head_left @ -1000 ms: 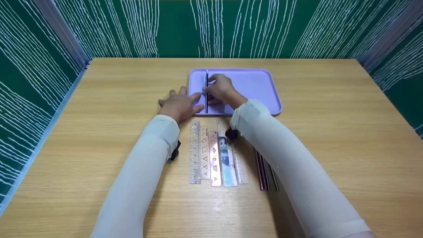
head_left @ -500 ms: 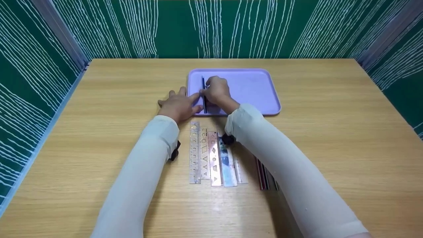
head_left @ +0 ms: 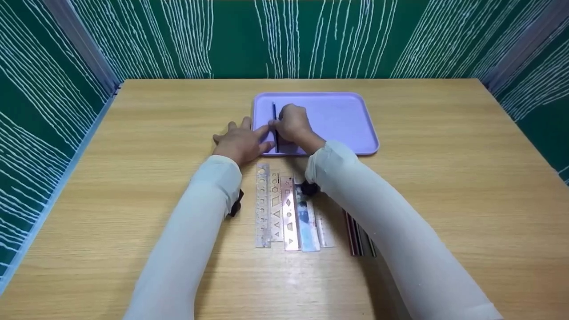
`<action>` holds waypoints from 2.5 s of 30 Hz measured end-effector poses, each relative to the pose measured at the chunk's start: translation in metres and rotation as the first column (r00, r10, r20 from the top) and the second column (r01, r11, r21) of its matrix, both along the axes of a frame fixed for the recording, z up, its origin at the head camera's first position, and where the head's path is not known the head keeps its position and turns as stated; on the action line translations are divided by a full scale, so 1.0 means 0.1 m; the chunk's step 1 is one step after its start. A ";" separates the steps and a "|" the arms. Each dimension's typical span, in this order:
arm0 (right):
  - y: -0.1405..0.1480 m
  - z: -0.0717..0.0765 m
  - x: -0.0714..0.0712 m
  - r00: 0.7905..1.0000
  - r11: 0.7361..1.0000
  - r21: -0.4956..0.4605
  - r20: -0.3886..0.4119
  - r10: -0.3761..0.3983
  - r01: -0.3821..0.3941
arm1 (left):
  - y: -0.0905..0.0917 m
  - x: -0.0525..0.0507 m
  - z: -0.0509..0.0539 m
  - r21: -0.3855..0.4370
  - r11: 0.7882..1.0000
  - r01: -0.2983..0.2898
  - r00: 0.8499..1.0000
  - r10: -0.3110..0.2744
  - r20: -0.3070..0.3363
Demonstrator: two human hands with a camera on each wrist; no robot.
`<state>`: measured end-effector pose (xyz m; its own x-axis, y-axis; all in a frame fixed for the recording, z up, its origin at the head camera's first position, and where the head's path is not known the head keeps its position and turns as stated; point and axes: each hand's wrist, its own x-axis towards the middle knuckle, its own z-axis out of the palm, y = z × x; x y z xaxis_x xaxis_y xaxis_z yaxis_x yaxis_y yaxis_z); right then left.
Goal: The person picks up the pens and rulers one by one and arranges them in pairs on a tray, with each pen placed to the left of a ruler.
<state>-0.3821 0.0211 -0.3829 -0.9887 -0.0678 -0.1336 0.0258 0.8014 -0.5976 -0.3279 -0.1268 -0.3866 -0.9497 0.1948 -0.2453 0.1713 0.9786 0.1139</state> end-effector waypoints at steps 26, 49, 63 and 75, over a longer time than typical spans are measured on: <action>1.04 0.26 0.79 0.946 0.926 -0.353 0.231 0.226 -0.135 | -0.03 0.00 0.01 0.005 1.000 -0.027 0.999 0.027 0.028; 1.24 -0.02 1.35 0.921 0.904 -0.365 0.224 0.319 -0.224 | -0.03 0.00 -0.02 0.027 0.999 -0.029 0.999 0.029 0.025; 1.23 -0.02 1.43 0.928 0.928 -0.293 0.220 0.301 -0.231 | 0.01 -0.01 0.02 0.029 0.999 -0.024 0.999 0.022 0.039; 1.19 -0.01 1.44 0.930 0.939 -0.029 0.133 0.342 -0.342 | -0.02 0.01 0.02 0.035 0.999 -0.028 0.998 0.026 0.048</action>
<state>-0.2386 0.1403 -0.3836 -0.8782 -0.3999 -0.2623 -0.1689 0.7725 -0.6121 -0.3264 -0.1290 -0.3849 -0.9421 0.1788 -0.2838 0.1384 0.9779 0.1566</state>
